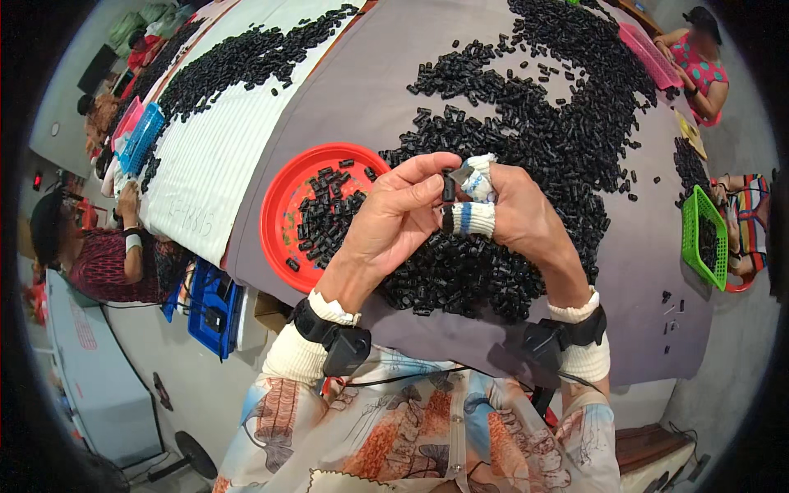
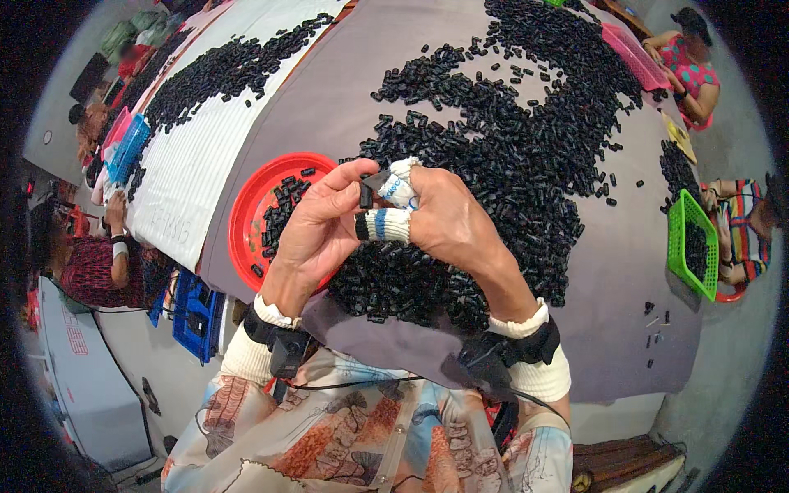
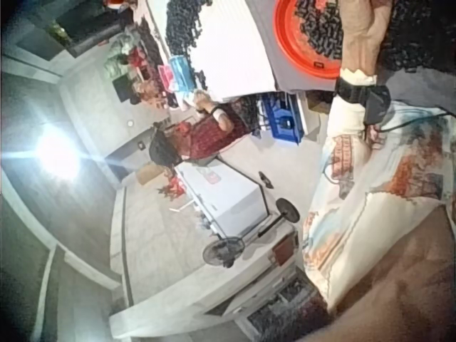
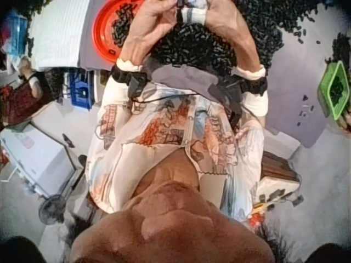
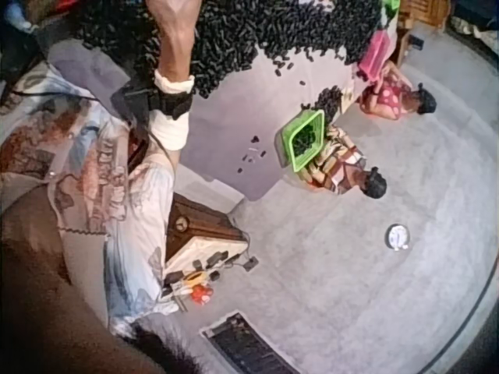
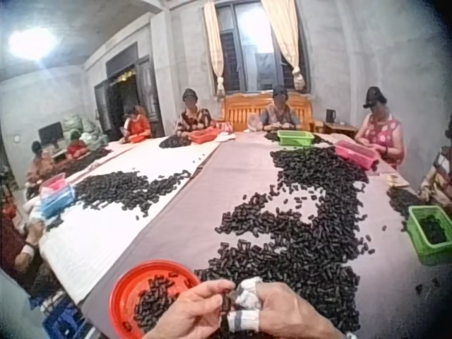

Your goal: Sorting and inspecting small black shoe components at a factory production table.

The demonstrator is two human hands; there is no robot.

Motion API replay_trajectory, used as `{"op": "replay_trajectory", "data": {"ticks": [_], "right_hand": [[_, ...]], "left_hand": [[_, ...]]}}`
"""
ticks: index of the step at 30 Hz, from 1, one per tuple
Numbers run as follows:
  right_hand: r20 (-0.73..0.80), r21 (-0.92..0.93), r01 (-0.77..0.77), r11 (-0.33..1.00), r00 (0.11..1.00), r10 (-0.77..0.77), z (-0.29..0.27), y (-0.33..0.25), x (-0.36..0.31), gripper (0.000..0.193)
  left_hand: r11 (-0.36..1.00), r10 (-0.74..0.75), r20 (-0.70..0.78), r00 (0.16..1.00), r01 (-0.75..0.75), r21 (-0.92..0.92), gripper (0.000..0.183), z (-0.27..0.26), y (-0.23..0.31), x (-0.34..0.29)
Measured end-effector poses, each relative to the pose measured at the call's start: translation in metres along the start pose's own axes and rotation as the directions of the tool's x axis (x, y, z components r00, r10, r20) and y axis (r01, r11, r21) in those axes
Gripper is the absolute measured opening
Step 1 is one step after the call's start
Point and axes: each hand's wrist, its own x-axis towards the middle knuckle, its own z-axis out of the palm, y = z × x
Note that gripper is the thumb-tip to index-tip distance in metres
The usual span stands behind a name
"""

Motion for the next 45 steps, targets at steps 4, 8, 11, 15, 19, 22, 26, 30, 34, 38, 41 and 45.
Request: {"op": "replay_trajectory", "data": {"ticks": [4,8,11,15,19,22,26,30,34,38,41,45], "right_hand": [[0.029,-0.03,-0.008,1.0,1.0,0.009,-0.002,0.003,0.002,0.029],[0.051,-0.019,-0.004,1.0,0.999,0.005,-0.003,0.006,0.002,0.029],[0.068,-0.007,0.004,1.0,0.998,-0.004,-0.001,0.009,0.004,0.029],[0.069,-0.049,0.027,0.998,0.997,-0.024,-0.003,0.011,0.004,0.03],[0.073,-0.143,0.042,0.989,0.997,-0.032,-0.003,0.011,0.004,0.03],[0.031,-0.067,0.033,0.997,0.999,-0.031,0.0,0.007,0.002,0.029],[-0.006,-0.036,-0.018,0.999,1.0,0.017,-0.001,0.0,0.001,0.029],[0.019,-0.041,-0.039,0.998,0.999,0.039,-0.003,-0.001,0.002,0.031],[0.081,-0.021,-0.063,0.998,0.995,0.064,-0.005,0.001,0.003,0.031],[0.071,-0.114,0.035,0.993,0.997,-0.027,-0.002,0.006,0.001,0.031],[0.009,-0.072,0.068,0.995,0.998,-0.067,0.0,0.004,-0.001,0.027],[-0.091,0.011,-0.039,0.999,0.995,0.04,0.002,0.005,-0.001,0.024]], "left_hand": [[1.0,-0.015,-0.01,1.0,0.015,0.011,0.025,0.0,0.0,0.001],[0.999,-0.011,-0.037,0.999,0.013,0.031,0.023,0.003,0.001,0.001],[0.998,-0.005,-0.067,0.998,0.009,0.063,0.023,0.001,0.001,0.001],[0.997,0.004,-0.095,0.995,0.004,0.076,0.022,0.006,-0.002,0.003],[0.996,0.018,-0.145,0.989,-0.005,0.089,0.022,0.003,-0.004,0.002],[0.999,0.026,-0.131,0.991,-0.022,0.027,0.023,0.005,-0.004,0.003],[0.999,0.025,-0.071,0.997,-0.028,-0.041,0.023,0.002,-0.004,0.002],[0.999,0.025,-0.059,0.998,-0.027,-0.034,0.023,0.004,-0.004,0.001],[1.0,0.023,-0.102,0.995,-0.022,0.008,0.023,0.006,-0.005,0.003],[0.999,0.023,-0.146,0.989,-0.018,0.034,0.022,0.004,-0.005,0.005],[0.996,0.057,-0.173,0.983,-0.045,0.074,0.021,0.002,-0.005,0.006],[0.998,0.051,-0.138,0.989,-0.044,0.053,0.023,0.001,-0.006,0.004]]}}
